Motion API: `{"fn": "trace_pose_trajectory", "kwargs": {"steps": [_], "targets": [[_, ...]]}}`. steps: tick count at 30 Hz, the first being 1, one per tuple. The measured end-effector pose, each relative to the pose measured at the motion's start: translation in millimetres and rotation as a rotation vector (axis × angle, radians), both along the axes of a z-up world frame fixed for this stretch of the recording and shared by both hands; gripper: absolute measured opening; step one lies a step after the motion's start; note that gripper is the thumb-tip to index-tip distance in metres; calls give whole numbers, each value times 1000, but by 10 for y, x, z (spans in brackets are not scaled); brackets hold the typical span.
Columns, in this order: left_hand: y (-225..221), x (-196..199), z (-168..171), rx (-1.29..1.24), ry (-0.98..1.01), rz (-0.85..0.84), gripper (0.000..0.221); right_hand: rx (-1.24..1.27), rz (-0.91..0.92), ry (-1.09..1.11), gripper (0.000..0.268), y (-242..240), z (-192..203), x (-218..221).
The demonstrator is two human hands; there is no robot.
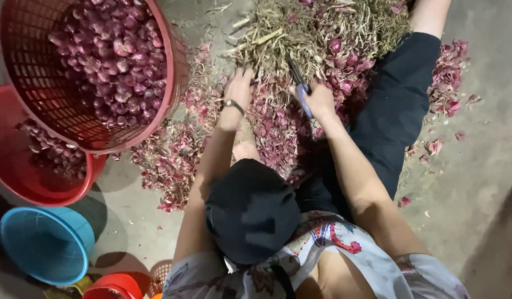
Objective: Trimming the roots and tops of red onions using scissors and placing them in a basket.
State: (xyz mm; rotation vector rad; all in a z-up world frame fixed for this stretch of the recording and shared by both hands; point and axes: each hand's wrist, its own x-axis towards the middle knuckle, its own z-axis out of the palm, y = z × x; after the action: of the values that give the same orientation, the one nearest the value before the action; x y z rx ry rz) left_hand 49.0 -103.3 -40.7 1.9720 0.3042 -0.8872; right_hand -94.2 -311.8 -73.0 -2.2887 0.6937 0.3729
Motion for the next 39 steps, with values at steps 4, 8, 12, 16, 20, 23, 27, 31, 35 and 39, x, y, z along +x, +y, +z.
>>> {"fn": "trace_pose_trajectory", "kwargs": {"steps": [4,8,12,16,20,23,27,31,35,39], "targets": [[194,244,-1333,330,-756,-837,41,37,2,-33,38,55,87,69],[91,76,-986,230,-585,-618,50,200,-15,-73,43,64,299,-43],[297,-40,-948,232,-604,-418,37,313,83,-83,44,215,475,-242],[414,-197,-373,-385,-415,148,15,348,137,111,49,373,490,-265],[404,-80,-134,-678,16,629,24,467,27,156,74,319,342,-306],[546,39,-597,-848,86,604,13,538,36,124,76,363,382,-370],[513,67,-551,-854,91,574,9,659,98,155,93,445,64,-305],[571,-30,-454,-742,68,480,20,555,204,144,88,578,267,-165],[589,-89,-627,-737,153,470,26,474,273,188,91,672,461,-26],[556,-149,-540,-731,149,474,27,463,250,107,64,685,516,-49]]}}
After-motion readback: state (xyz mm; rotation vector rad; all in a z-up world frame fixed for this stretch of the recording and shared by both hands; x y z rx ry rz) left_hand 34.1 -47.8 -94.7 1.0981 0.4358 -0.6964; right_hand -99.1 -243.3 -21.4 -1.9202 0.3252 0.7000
